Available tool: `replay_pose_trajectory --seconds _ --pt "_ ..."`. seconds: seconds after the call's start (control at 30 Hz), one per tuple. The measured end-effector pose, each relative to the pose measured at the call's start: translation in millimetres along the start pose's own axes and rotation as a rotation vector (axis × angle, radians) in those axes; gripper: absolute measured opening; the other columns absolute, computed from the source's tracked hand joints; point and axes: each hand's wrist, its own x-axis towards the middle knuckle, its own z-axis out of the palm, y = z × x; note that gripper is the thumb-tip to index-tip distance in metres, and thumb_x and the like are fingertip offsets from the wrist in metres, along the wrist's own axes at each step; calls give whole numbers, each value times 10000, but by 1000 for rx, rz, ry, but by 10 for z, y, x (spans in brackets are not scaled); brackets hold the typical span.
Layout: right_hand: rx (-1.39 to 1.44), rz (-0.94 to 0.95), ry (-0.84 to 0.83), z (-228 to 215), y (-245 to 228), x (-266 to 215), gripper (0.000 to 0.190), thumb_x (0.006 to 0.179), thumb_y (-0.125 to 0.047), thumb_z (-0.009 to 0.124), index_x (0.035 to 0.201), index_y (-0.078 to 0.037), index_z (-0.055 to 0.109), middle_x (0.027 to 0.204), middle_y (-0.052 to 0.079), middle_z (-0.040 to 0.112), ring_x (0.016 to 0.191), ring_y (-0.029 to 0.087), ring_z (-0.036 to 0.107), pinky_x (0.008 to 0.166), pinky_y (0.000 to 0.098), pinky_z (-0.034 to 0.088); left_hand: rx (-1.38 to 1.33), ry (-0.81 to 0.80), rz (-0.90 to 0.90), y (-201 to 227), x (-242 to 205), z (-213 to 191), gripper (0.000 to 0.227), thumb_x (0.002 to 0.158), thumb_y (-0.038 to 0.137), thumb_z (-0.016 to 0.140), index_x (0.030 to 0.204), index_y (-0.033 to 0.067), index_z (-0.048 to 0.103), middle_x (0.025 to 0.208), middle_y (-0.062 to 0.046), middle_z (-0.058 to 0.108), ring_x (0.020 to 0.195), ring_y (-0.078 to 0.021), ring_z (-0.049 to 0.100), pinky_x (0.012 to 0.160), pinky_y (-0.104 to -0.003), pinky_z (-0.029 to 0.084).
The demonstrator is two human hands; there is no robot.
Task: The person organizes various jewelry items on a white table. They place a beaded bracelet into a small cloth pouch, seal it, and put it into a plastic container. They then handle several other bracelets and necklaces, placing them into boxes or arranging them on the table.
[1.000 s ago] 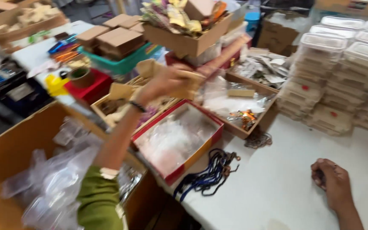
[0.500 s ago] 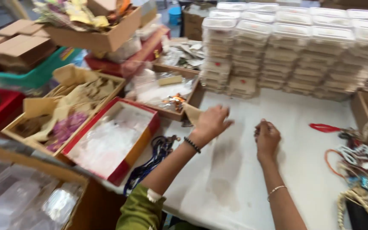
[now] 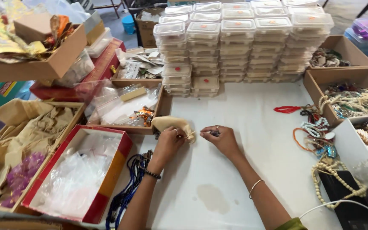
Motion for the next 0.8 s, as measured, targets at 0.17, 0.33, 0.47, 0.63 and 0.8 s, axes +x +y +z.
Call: replay_pose_trajectory --seconds 0.17,0.33,0.47,0.63,0.8 --pt "31 224 35 -42 -368 21 358 880 -392 792 982 -50 823 670 -40 678 603 32 525 546 231 454 -173 36 143 266 -47 50 87 795 -2 709 866 24 666 915 -129 683 851 -316 697 770 -411 569" --pt "14 502 -144 -103 -339 29 382 861 -397 796 912 -18 809 623 -38 635 534 41 491 479 238 395 -95 -26 314 419 -110 209 128 846 -40 675 882 77 709 997 -73 701 974 -295 644 856 -389 525" --pt "-19 379 14 -200 70 111 297 838 -339 806 891 -47 793 612 -44 661 529 21 511 475 225 436 45 -60 452 557 -211 285 151 729 -54 679 731 96 698 1055 -50 720 1108 -291 588 876 -430 437" --pt "101 541 109 -576 237 136 387 880 -311 829 858 68 754 627 3 594 563 96 458 511 297 374 306 -41 507 422 -200 332 249 761 -58 619 703 148 745 1078 6 743 1212 -273 555 1016 -488 358" --pt "-215 422 54 -678 292 191 391 786 -422 845 851 -38 809 648 14 699 576 92 613 588 296 489 336 -124 312 359 -134 177 254 857 2 605 1052 116 722 1098 -9 742 1211 -233 585 1000 -445 406"
